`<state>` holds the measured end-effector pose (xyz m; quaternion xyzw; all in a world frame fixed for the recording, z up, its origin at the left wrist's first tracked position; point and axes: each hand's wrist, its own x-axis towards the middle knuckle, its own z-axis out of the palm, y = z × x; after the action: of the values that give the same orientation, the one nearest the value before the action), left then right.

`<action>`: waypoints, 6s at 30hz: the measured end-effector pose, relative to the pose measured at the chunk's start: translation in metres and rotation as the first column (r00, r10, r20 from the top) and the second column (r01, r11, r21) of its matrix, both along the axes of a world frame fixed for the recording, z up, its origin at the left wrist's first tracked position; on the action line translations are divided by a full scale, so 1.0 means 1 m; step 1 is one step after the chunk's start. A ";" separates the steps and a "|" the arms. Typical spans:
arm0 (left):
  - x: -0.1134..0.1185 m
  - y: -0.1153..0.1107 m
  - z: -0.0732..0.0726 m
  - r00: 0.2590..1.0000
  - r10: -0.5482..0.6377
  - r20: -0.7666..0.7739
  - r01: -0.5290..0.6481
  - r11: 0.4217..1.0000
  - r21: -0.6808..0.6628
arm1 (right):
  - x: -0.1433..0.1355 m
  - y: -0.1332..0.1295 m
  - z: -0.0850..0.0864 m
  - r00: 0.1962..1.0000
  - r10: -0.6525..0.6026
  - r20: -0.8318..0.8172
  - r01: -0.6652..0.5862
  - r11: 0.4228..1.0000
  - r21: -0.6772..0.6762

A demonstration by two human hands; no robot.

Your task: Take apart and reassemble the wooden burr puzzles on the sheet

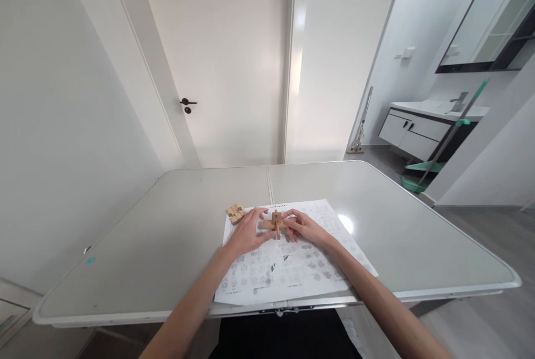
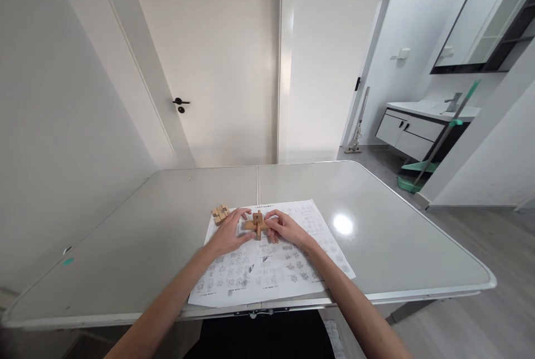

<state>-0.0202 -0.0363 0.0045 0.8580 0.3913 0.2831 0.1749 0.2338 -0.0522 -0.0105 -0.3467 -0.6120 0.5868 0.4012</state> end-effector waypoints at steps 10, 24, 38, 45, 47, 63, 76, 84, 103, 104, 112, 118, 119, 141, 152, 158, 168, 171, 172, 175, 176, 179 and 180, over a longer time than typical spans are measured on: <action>0.003 -0.001 -0.005 0.999 -0.047 0.022 0.049 0.994 -0.098 | 0.000 0.002 -0.004 0.998 0.056 -0.008 -0.056 0.998 0.018; 0.012 -0.006 -0.004 0.991 -0.027 0.129 0.051 0.982 -0.185 | -0.002 0.004 -0.012 0.995 0.099 -0.027 -0.098 0.995 0.033; 0.019 0.001 -0.008 0.975 0.022 0.219 0.020 0.982 -0.188 | -0.002 0.003 -0.008 0.999 0.047 0.029 -0.048 0.997 0.065; 0.018 0.003 -0.013 0.968 0.109 0.227 -0.066 0.979 -0.192 | -0.005 0.002 -0.015 0.981 -0.175 0.085 0.154 0.965 0.212; 0.019 0.002 -0.012 0.966 0.114 0.231 -0.067 0.977 -0.200 | -0.006 -0.001 -0.012 0.981 -0.167 0.097 0.138 0.959 0.249; 0.009 0.019 -0.010 0.829 0.262 0.493 -0.089 0.934 -0.347 | -0.003 0.009 -0.024 0.887 -0.384 0.258 0.250 0.867 0.431; 0.015 0.012 -0.005 0.801 0.225 0.556 0.098 0.865 -0.491 | -0.006 0.003 -0.024 0.895 -0.339 0.290 0.126 0.815 0.565; 0.021 0.001 -0.006 0.864 0.041 0.502 0.278 0.793 -0.543 | -0.014 -0.013 0.001 0.933 -0.257 0.250 0.075 0.822 0.564; 0.014 0.008 0.015 0.869 0.043 0.493 0.295 0.754 -0.587 | -0.011 -0.011 0.007 0.930 -0.311 0.196 0.169 0.835 0.524; 0.012 0.008 0.016 0.874 0.035 0.484 0.301 0.744 -0.597 | -0.011 -0.012 0.008 0.935 -0.294 0.200 0.154 0.841 0.519; 0.009 0.010 0.019 0.883 0.014 0.469 0.316 0.720 -0.617 | -0.008 -0.012 0.008 0.930 -0.302 0.208 0.159 0.844 0.512; 0.014 0.010 0.015 0.884 0.043 0.465 0.276 0.755 -0.595 | -0.010 -0.008 0.002 0.904 -0.370 0.214 0.216 0.827 0.519; 0.013 0.011 0.014 0.886 0.048 0.461 0.268 0.759 -0.593 | -0.010 -0.008 0.002 0.905 -0.367 0.213 0.214 0.828 0.518; 0.008 0.011 -0.007 0.953 0.301 -0.023 -0.302 0.946 -0.121 | -0.003 -0.008 -0.009 0.911 -0.247 0.331 0.088 0.899 0.429; 0.013 0.006 -0.010 0.905 0.366 -0.216 -0.376 0.926 -0.009 | -0.003 -0.002 -0.015 0.884 -0.332 0.329 0.185 0.895 0.406; 0.011 0.005 -0.011 0.910 0.341 -0.237 -0.350 0.937 0.005 | 0.005 0.007 -0.024 0.821 -0.431 0.376 0.278 0.875 0.397; 0.010 0.003 -0.015 0.945 0.268 -0.186 -0.266 0.963 0.038 | 0.011 0.007 -0.030 0.787 -0.411 0.460 0.132 0.840 0.526; 0.010 0.002 -0.015 0.958 0.232 -0.172 -0.228 0.973 0.040 | 0.008 0.006 -0.029 0.788 -0.399 0.469 0.082 0.823 0.562; 0.010 0.002 -0.015 0.960 0.224 -0.166 -0.220 0.975 0.042 | 0.007 0.006 -0.029 0.788 -0.397 0.471 0.069 0.817 0.573; 0.010 0.001 -0.014 0.970 0.199 -0.141 -0.193 0.980 0.055 | 0.004 0.007 -0.029 0.785 -0.401 0.473 0.048 0.800 0.598; 0.010 0.000 -0.013 0.974 0.187 -0.130 -0.180 0.982 0.062 | 0.004 0.007 -0.030 0.783 -0.403 0.473 0.044 0.796 0.604; 0.010 -0.001 -0.008 0.986 0.132 -0.098 -0.122 0.988 0.098 | 0.002 0.008 -0.031 0.780 -0.409 0.474 0.035 0.785 0.619; 0.010 -0.002 -0.006 0.990 0.107 -0.090 -0.097 0.989 0.112 | 0.001 0.009 -0.031 0.779 -0.410 0.474 0.033 0.781 0.623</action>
<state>-0.0100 -0.0386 -0.0020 0.8576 0.4269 0.2706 0.0949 0.2351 -0.0436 -0.0419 -0.4432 -0.8063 0.1792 0.3483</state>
